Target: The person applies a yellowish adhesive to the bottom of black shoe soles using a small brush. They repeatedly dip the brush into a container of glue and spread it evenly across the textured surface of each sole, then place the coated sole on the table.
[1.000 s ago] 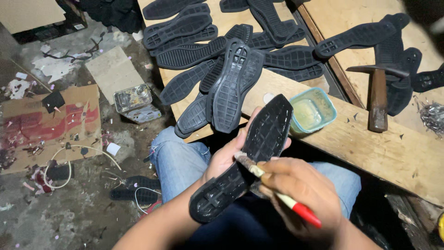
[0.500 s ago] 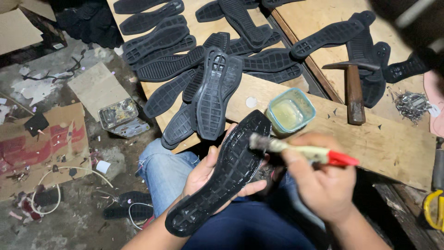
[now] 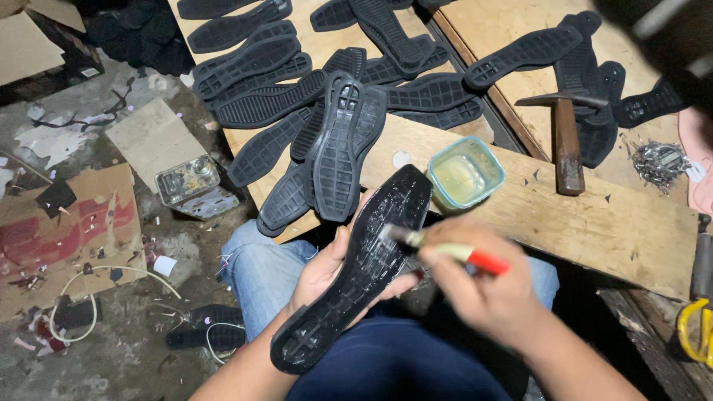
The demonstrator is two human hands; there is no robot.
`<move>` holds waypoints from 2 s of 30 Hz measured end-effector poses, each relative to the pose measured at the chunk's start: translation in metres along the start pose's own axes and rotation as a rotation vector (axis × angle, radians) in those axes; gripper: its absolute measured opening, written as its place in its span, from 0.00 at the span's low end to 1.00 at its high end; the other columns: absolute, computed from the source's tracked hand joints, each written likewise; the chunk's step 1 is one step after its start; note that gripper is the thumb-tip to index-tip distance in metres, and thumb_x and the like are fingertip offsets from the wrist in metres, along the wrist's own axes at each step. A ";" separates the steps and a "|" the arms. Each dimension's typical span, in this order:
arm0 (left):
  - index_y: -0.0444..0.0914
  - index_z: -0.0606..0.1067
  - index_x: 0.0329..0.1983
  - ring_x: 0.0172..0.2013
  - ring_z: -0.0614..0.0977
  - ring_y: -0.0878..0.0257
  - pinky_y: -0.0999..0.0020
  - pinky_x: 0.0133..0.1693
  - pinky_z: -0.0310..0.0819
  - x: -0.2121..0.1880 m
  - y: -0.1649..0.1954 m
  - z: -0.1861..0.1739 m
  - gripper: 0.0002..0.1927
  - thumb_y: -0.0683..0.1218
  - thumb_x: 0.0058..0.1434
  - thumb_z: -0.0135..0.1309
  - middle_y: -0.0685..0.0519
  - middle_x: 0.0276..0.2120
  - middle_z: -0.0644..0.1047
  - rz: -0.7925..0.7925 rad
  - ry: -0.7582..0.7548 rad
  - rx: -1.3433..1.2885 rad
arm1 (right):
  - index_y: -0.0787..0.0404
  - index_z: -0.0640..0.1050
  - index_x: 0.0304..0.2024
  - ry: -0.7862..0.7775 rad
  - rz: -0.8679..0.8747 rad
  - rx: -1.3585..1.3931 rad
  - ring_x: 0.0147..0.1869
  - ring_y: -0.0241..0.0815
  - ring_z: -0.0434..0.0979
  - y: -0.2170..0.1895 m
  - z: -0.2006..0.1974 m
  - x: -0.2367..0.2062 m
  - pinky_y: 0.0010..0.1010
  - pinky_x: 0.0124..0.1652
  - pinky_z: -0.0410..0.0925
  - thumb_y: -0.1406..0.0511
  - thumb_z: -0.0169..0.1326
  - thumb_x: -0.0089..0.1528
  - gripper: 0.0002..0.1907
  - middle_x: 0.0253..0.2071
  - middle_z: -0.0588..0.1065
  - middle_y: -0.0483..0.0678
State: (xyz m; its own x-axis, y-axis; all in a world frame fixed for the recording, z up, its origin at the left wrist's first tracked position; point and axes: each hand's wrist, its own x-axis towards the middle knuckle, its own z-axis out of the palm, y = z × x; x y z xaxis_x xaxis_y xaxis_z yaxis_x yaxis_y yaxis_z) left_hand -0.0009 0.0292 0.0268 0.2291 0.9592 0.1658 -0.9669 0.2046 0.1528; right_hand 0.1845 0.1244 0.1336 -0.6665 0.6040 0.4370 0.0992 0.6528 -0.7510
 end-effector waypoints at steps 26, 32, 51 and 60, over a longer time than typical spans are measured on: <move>0.60 0.51 0.81 0.75 0.54 0.40 0.27 0.66 0.54 -0.011 0.004 -0.005 0.32 0.57 0.75 0.42 0.47 0.79 0.52 -0.101 0.050 -0.240 | 0.67 0.72 0.50 0.395 0.254 0.001 0.42 0.33 0.77 0.038 -0.019 -0.026 0.26 0.48 0.72 0.71 0.55 0.70 0.08 0.41 0.77 0.48; 0.56 0.51 0.82 0.75 0.55 0.41 0.28 0.67 0.54 -0.012 0.004 -0.008 0.34 0.57 0.74 0.42 0.45 0.77 0.53 -0.147 0.064 -0.153 | 0.69 0.73 0.51 0.327 0.327 0.168 0.43 0.37 0.77 0.033 -0.007 -0.018 0.27 0.45 0.72 0.73 0.55 0.67 0.10 0.41 0.78 0.52; 0.40 0.52 0.79 0.78 0.52 0.52 0.32 0.72 0.45 -0.013 0.016 0.010 0.46 0.71 0.68 0.44 0.49 0.75 0.58 -0.062 0.037 -0.043 | 0.67 0.74 0.46 0.143 0.249 0.420 0.56 0.44 0.78 0.053 -0.005 -0.019 0.35 0.58 0.72 0.76 0.54 0.63 0.09 0.56 0.75 0.56; 0.39 0.51 0.80 0.78 0.52 0.52 0.31 0.72 0.44 -0.017 0.018 0.004 0.48 0.72 0.67 0.45 0.46 0.76 0.57 -0.084 -0.007 -0.031 | 0.64 0.76 0.40 0.051 0.167 0.303 0.52 0.43 0.82 0.026 -0.017 -0.040 0.33 0.54 0.74 0.75 0.56 0.58 0.08 0.50 0.79 0.54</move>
State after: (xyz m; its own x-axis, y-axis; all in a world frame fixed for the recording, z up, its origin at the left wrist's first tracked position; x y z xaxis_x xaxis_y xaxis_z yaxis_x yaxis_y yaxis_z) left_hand -0.0219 0.0153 0.0305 0.3101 0.9371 0.1602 -0.9473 0.2902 0.1358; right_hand 0.2266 0.1251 0.1045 -0.6208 0.7184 0.3140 -0.0250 0.3821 -0.9238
